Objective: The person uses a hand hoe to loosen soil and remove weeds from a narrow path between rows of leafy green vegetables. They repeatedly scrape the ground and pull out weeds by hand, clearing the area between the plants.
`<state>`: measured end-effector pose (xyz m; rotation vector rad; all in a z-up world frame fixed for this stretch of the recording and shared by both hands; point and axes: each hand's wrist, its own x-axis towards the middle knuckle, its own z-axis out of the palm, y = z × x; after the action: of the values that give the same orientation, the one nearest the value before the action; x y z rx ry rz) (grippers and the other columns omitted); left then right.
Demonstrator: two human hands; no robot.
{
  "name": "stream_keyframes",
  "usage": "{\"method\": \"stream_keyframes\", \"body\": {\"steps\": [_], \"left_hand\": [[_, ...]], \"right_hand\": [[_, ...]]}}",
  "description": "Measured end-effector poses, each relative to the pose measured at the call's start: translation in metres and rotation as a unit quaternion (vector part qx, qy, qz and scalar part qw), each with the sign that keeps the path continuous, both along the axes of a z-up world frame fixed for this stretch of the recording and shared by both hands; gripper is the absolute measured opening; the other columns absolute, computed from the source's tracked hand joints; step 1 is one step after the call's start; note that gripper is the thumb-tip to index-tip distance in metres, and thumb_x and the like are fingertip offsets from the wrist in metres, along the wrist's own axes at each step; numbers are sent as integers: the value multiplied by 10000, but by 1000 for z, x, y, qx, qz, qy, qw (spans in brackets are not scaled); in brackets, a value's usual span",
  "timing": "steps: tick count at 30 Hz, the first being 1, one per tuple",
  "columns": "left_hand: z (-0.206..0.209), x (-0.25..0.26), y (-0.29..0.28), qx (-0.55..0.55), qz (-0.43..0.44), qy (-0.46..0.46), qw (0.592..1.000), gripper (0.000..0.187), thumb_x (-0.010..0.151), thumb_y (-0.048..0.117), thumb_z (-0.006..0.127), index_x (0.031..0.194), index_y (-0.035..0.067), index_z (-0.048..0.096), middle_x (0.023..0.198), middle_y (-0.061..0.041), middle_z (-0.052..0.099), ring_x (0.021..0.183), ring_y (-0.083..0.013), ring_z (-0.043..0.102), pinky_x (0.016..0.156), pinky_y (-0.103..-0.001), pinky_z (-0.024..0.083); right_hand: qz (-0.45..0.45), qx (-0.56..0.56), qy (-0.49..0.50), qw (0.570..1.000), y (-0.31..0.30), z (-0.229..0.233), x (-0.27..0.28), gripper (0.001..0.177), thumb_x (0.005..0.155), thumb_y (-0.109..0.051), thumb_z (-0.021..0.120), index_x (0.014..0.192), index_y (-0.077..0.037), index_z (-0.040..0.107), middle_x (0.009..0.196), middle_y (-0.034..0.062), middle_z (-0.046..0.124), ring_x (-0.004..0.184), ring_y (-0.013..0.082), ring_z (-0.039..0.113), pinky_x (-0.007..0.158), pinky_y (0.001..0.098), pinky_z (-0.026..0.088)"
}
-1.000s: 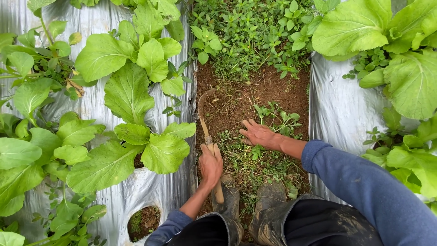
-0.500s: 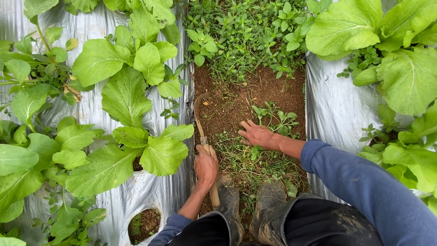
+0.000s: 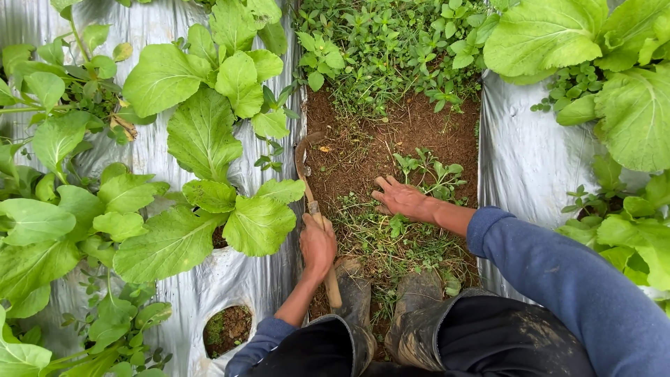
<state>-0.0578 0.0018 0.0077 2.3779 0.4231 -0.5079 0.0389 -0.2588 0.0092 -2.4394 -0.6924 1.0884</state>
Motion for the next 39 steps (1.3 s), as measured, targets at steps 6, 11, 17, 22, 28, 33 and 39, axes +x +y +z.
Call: {"method": "stream_keyframes", "body": {"steps": [6,11,17,22,28,33,39], "left_hand": [[19,-3,8,-19,85,-33,996,670,869,172,683,1423,-70,397,951,-347,703,851,-530,705,655,-614,571],[22,26,1,20,41,-53,998,743,864,178,673,1454,-119,332,978,-332,701,862,-493,714,655,-602,575],[24,32,-13,-38,34,-8,999,583,970,230,543,1371,-160,376,842,-299,701,724,-424,732,542,-488,580],[26,-7,-6,-69,44,34,996,498,1024,305,479,1297,-109,429,808,-260,710,699,-398,747,503,-458,568],[65,30,-10,-3,54,-53,997,509,1018,172,490,1373,-173,375,850,-324,693,769,-482,719,623,-578,579],[38,50,-9,48,-45,-48,997,503,1008,82,522,1372,-226,364,804,-296,694,741,-451,722,622,-556,573],[36,-12,-10,-116,51,55,990,408,1060,255,443,1259,-101,439,733,-204,677,611,-333,714,503,-432,558]], "right_hand": [[24,7,-28,999,-5,-18,-1,543,1041,-460,387,1476,-158,512,1473,247,415,1387,549,388,1097,659,438],[-42,31,34,998,-4,0,-2,652,1040,-510,203,1537,-188,474,1596,259,336,1480,550,248,1157,692,308],[-49,86,32,995,-2,13,-2,683,1017,-491,171,1479,-139,531,1536,264,357,1412,553,318,1108,680,373],[-30,69,31,997,-1,18,-2,697,1010,-465,147,1499,-130,513,1592,289,328,1433,580,309,1120,696,366],[50,6,-39,998,0,24,1,460,1061,-406,414,1278,-42,594,1335,216,444,1206,479,524,883,593,586],[68,6,-78,995,-2,11,-2,380,1041,-374,474,1176,-43,604,1312,171,433,1100,394,526,796,527,618],[68,-22,-51,996,3,27,1,410,1051,-386,439,1215,-56,617,1262,171,457,1099,374,542,819,516,614]]}}
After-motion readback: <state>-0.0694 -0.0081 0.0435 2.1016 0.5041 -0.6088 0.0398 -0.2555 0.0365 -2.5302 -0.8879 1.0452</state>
